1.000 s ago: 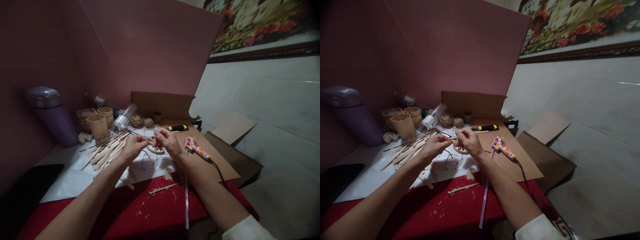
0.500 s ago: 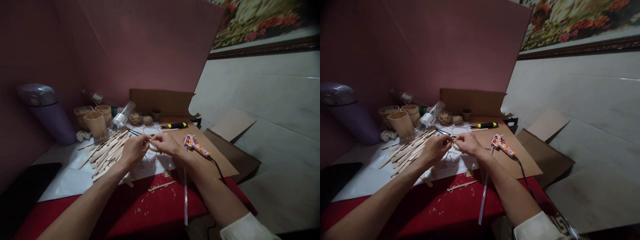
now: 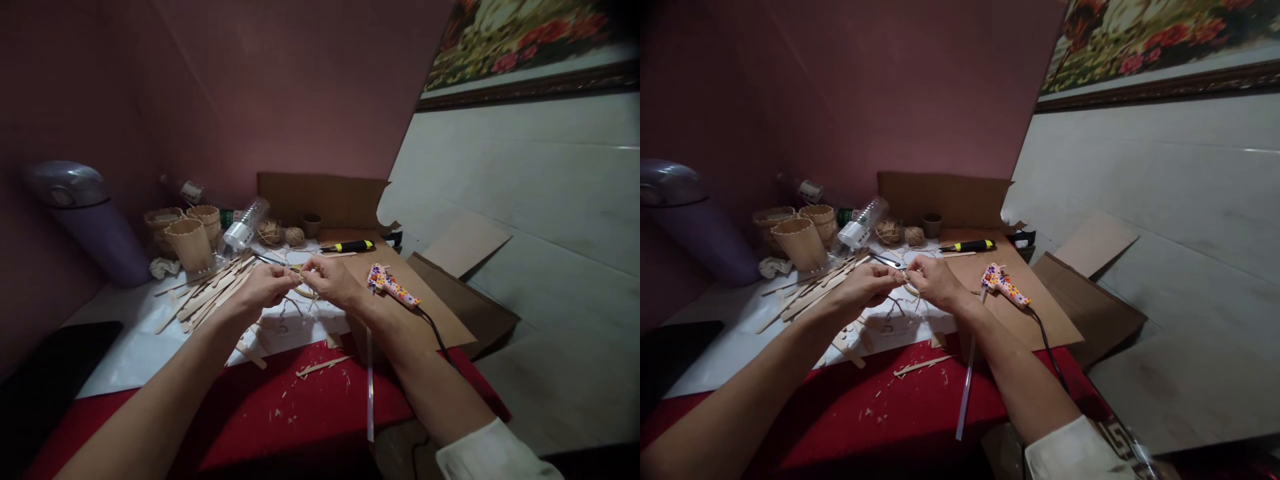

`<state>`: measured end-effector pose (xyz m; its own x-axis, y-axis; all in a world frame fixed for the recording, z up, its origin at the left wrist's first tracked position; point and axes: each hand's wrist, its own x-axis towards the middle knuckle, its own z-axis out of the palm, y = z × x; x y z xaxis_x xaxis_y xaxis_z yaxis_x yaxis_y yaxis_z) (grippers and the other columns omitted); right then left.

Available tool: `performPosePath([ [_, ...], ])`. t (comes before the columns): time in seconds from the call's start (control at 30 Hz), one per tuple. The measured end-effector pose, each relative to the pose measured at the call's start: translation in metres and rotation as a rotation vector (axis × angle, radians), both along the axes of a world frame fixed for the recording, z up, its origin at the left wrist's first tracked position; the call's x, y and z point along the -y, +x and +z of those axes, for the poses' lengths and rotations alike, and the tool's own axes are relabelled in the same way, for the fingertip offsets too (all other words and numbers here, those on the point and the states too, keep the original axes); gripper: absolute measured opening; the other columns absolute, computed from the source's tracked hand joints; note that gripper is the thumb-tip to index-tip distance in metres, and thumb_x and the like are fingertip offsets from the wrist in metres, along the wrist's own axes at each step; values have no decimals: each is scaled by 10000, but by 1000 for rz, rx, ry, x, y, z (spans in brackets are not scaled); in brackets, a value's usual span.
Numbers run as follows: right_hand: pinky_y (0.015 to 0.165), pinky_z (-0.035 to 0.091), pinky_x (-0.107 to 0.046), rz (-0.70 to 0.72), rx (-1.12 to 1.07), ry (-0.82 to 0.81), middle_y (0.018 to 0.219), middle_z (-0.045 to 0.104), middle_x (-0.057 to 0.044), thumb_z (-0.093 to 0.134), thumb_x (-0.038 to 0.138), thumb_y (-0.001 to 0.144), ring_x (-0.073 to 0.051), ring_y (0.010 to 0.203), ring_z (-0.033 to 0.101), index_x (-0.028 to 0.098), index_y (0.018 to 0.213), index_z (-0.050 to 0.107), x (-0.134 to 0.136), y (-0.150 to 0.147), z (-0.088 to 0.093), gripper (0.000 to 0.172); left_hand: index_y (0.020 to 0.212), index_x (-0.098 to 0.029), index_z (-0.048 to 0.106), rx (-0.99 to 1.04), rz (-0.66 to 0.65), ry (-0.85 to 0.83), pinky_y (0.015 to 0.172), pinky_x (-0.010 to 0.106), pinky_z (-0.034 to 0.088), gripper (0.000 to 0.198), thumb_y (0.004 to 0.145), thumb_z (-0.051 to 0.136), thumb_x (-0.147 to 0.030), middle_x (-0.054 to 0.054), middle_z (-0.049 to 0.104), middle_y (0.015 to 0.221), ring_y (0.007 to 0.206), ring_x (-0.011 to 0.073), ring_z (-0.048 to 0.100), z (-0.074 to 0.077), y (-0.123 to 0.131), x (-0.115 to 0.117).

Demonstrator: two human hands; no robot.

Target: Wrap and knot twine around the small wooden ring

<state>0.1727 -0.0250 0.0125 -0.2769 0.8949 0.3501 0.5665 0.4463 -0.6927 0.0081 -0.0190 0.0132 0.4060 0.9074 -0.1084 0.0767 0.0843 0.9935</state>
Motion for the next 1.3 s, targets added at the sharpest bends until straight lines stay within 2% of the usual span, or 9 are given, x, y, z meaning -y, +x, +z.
performPosePath([
  [0.23,472,270,-191,85,-19,-50,558,474,42,564,231,761,-54,495,362,125,717,605,-2,9,3,122,545,-158,491,17,-109,-2,393,220,87,284,687,666,-331,-80,261,459,398,33,171,2,-7,1],
  [0.5,443,227,-189,216,-87,-102,529,421,58,570,298,775,-47,471,325,137,710,586,-3,15,5,175,589,-152,534,142,-192,-147,389,200,55,197,683,665,-264,-92,180,503,426,34,95,5,-9,2],
  [0.63,439,205,-197,237,-105,-96,527,406,59,568,302,775,-48,469,304,133,712,592,-4,16,5,182,595,-144,529,189,-195,-189,382,180,61,198,677,675,-251,-98,167,500,428,27,87,3,-9,2],
  [0.8,452,220,-199,215,-105,-42,527,417,56,568,280,768,-51,477,316,132,724,603,-7,15,1,158,593,-139,532,190,-150,-184,370,175,69,219,655,707,-254,-105,189,464,404,17,98,2,-6,2],
  [0.97,459,241,-199,205,-112,-64,526,427,59,560,292,775,-53,474,335,140,747,604,-7,14,-1,160,629,-129,572,198,-104,-178,363,173,77,188,643,720,-244,-105,203,460,397,15,110,1,-7,0],
  [1.07,471,261,-196,199,-42,-48,539,455,54,554,261,775,-55,478,359,140,772,609,-8,16,-1,132,641,-127,588,181,-83,-173,360,172,79,159,630,717,-220,-105,207,458,392,15,117,0,-7,-1],
  [1.23,552,289,-218,-4,276,229,613,558,18,546,201,770,-77,544,434,160,796,629,-10,19,-3,96,585,-141,540,169,-100,-234,357,174,67,176,620,701,-202,-107,201,453,385,13,108,0,-7,-2],
  [1.3,571,298,-223,-93,336,279,647,595,2,525,221,796,-90,569,468,172,805,635,-11,20,-4,120,564,-147,511,181,-79,-239,355,172,65,200,616,699,-191,-107,201,454,386,13,107,2,-7,-1],
])
